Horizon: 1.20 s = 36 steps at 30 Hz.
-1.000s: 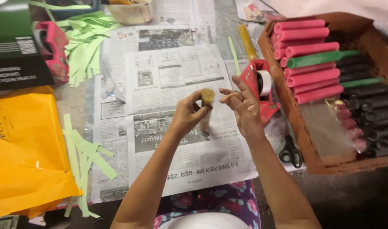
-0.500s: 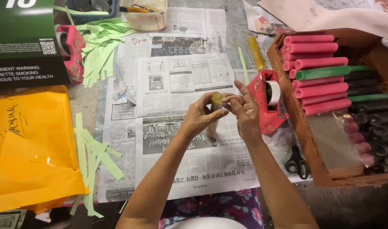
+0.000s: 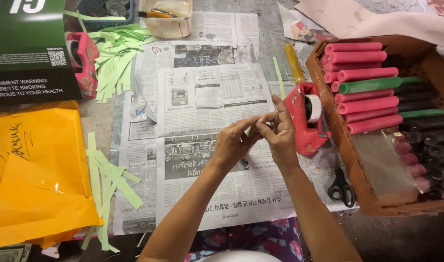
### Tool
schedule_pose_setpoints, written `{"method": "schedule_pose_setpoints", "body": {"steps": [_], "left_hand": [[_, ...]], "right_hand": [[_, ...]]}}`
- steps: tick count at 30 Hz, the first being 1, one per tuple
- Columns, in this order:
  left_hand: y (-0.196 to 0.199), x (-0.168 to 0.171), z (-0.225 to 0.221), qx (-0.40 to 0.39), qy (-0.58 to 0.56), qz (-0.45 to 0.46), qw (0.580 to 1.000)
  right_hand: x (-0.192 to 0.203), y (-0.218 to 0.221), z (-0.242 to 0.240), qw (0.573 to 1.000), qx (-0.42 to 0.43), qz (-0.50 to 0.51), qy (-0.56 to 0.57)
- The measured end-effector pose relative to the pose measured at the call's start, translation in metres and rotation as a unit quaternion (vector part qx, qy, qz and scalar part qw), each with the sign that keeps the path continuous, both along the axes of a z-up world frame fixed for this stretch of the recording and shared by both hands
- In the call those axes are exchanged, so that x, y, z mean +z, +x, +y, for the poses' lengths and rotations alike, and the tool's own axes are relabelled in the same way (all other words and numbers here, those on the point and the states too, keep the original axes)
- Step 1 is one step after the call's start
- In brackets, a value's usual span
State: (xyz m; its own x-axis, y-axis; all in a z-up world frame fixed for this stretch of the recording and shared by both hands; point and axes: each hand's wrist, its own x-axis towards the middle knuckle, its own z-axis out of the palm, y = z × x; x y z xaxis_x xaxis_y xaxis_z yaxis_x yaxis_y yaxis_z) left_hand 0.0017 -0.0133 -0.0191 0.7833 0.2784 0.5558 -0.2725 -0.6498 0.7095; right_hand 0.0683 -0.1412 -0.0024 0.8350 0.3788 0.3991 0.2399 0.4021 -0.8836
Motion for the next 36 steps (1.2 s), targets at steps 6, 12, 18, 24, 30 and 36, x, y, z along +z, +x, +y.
{"method": "schedule_pose_setpoints", "body": {"steps": [6,12,18,24,30,36], "left_hand": [[-0.013,-0.001,-0.005,-0.025,0.006,0.007,1.0],[-0.03,0.015,-0.015,-0.064,-0.032,0.033,0.997],[-0.042,0.021,-0.009,-0.1,-0.028,0.081,0.991],[-0.036,0.007,-0.007,-0.078,-0.006,0.043,0.996],[-0.034,0.01,-0.006,-0.07,-0.049,0.048,0.995],[-0.03,0.011,-0.013,-0.044,-0.052,0.027,0.997]], "right_hand": [[0.006,-0.001,-0.011,0.998,-0.009,0.013,-0.053],[0.009,0.006,-0.022,0.993,0.003,0.028,-0.111],[-0.018,0.02,-0.019,0.97,0.129,0.176,-0.106],[-0.012,0.009,-0.014,0.913,0.143,0.38,-0.041],[0.02,0.015,-0.092,0.978,-0.13,0.078,-0.143],[-0.055,0.102,-0.203,0.889,-0.236,0.07,-0.387]]}}
